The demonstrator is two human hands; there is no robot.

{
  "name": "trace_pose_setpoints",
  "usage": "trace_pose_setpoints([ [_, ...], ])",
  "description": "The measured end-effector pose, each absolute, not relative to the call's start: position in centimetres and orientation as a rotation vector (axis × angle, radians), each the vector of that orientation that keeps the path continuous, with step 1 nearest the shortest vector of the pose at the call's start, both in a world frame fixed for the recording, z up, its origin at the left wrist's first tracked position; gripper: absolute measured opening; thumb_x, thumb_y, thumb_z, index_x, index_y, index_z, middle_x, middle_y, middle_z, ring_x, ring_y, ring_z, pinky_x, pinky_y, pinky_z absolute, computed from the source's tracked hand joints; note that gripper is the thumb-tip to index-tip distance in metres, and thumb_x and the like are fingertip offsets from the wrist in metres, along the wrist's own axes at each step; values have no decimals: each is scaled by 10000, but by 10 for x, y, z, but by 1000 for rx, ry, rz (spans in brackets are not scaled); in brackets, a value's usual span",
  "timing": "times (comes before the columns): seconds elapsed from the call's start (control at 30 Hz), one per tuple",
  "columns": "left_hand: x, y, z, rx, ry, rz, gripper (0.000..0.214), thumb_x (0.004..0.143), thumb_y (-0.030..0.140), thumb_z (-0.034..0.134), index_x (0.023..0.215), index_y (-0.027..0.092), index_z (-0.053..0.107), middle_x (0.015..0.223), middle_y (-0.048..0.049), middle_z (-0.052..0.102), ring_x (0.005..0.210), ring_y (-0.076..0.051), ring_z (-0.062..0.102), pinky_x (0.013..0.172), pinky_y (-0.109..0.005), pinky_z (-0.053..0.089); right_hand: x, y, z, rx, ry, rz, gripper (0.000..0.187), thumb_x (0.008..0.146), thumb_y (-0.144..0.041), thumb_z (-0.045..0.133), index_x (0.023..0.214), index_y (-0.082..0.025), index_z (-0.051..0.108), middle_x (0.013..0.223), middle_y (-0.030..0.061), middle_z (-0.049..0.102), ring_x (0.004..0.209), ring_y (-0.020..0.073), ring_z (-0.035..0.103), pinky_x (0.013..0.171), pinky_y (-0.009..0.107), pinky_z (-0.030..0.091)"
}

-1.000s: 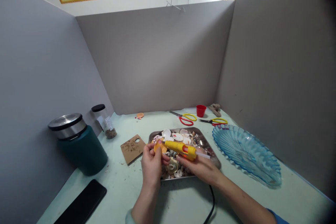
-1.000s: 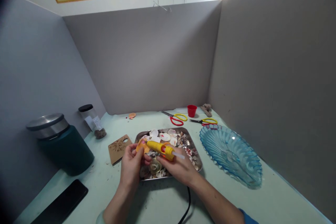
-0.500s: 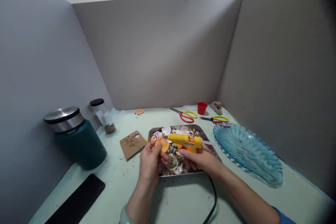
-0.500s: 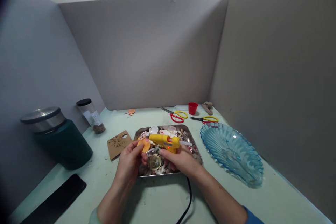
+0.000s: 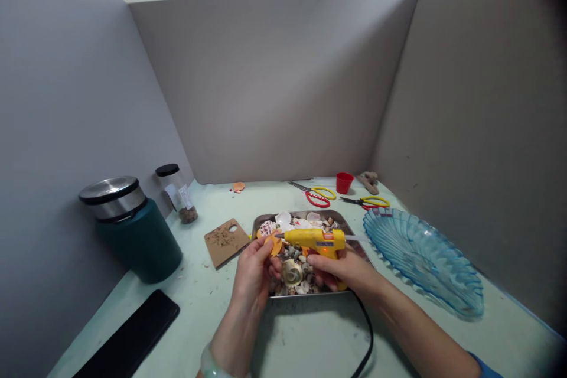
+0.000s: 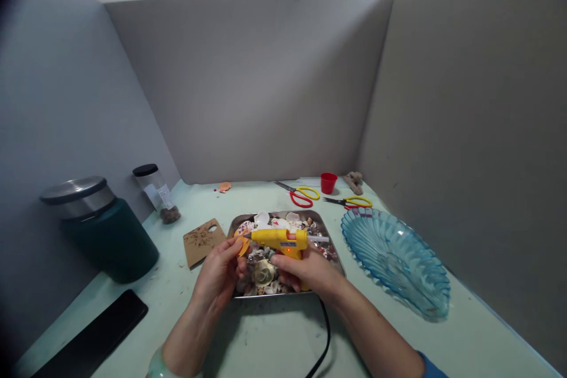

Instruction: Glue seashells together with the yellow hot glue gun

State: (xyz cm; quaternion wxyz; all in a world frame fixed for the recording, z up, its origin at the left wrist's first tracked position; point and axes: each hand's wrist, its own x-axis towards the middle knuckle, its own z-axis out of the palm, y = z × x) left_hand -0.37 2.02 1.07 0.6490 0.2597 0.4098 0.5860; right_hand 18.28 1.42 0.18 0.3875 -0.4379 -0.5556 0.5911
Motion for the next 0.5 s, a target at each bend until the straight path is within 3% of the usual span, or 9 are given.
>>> trace_pose_setpoints([
  [0.3, -11, 24, 14, 548, 855, 1193, 165, 685, 166, 722, 705, 114, 566, 544, 20, 596, 303, -22, 399, 290, -131, 315, 184, 16, 0, -1084, -1446, 1556, 391, 748, -524, 718, 797, -154, 600, 566, -34, 588, 388, 43, 419, 395, 188, 295],
  [0.5, -10, 23, 14, 571, 885, 1159, 141, 700, 181, 702, 710, 113, 579, 520, 21, 584, 283, -30, 389, 272, -142, 299, 181, 14, 0, -1131, -1445, 1497, 357, 715, -492, 746, 774, -169, 606, 537, -46, 554, 411, 64, 435, 391, 195, 327],
])
